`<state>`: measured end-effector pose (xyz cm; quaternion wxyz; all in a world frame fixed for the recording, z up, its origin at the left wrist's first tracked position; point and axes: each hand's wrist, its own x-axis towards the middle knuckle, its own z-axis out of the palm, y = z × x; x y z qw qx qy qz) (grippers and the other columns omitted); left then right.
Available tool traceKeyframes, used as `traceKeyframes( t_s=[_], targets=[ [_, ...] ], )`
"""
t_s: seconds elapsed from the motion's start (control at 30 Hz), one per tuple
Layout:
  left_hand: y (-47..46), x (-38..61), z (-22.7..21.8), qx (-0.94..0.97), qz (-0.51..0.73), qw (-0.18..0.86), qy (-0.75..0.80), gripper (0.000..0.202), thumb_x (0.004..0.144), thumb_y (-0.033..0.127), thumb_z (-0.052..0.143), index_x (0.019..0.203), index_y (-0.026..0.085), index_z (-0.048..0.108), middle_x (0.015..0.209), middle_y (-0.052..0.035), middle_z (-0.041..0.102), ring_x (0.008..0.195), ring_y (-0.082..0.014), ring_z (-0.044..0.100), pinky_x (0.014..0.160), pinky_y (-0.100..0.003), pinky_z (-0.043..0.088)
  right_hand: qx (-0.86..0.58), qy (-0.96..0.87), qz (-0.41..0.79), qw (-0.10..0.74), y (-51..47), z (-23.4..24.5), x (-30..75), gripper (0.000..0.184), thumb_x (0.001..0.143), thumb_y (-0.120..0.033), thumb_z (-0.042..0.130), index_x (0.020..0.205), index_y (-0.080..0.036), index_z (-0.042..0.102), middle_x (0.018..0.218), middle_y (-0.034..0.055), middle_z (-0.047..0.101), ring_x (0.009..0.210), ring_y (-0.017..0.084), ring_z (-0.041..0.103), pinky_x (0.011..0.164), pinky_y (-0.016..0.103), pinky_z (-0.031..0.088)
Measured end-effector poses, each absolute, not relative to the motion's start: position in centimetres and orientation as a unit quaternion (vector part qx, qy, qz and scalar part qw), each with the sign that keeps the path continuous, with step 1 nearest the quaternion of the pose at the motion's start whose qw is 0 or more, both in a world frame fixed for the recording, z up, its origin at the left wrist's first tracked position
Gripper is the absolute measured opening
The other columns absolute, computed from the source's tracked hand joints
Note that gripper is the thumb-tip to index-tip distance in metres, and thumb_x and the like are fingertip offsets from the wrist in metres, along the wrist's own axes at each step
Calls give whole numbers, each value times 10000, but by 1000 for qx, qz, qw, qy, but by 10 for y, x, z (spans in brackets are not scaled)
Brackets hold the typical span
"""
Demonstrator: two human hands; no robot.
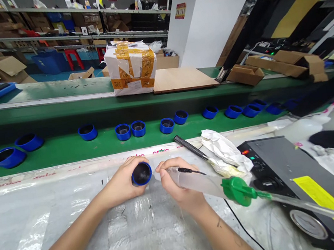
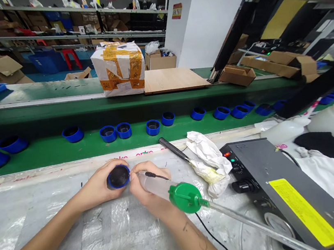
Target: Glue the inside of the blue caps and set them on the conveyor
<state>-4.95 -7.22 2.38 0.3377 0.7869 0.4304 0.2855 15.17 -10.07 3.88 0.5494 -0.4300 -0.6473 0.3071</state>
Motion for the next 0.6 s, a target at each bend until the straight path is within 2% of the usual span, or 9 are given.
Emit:
traceKeyframes(
  t_s=[0.13, 0.3, 0.47, 0.6],
  targets=[
    [-71, -50, 22, 789, 286, 331, 431, 457, 752, 108, 666, 1175, 256, 577, 1230, -41, 638, 1153, -254, 610, 1008, -385, 508, -438, -648, 317, 536, -102, 40, 152, 41, 868, -236, 683, 833, -245, 664, 637, -9, 709, 738, 216, 759, 659, 307, 568],
    [-71, -49, 21, 792, 285, 328, 429, 452, 752, 106, 673, 1168, 256, 574, 1216, -31, 641, 1145, -242, 615, 1000, -367, 506, -450, -648, 311, 530, -102, 42, 151, 38, 841, -238, 686, 809, -246, 666, 707, 7, 755, 714, 209, 756, 667, 316, 569],
    [-70, -48, 22, 787, 287, 335, 431, 458, 744, 93, 678, 1160, 252, 574, 1216, -32, 639, 1148, -241, 613, 1003, -373, 500, -444, -643, 326, 531, -102, 43, 151, 46, 840, -236, 670, 796, -246, 660, 674, 4, 741, 705, 212, 757, 626, 306, 557],
    [-69, -48, 23, 787, 288, 337, 428, 458, 739, 82, 677, 1152, 255, 579, 1203, -24, 639, 1135, -231, 610, 999, -371, 494, -430, -650, 331, 531, -103, 41, 149, 36, 829, -224, 666, 801, -246, 664, 756, 14, 781, 696, 203, 756, 654, 315, 569]
  ],
)
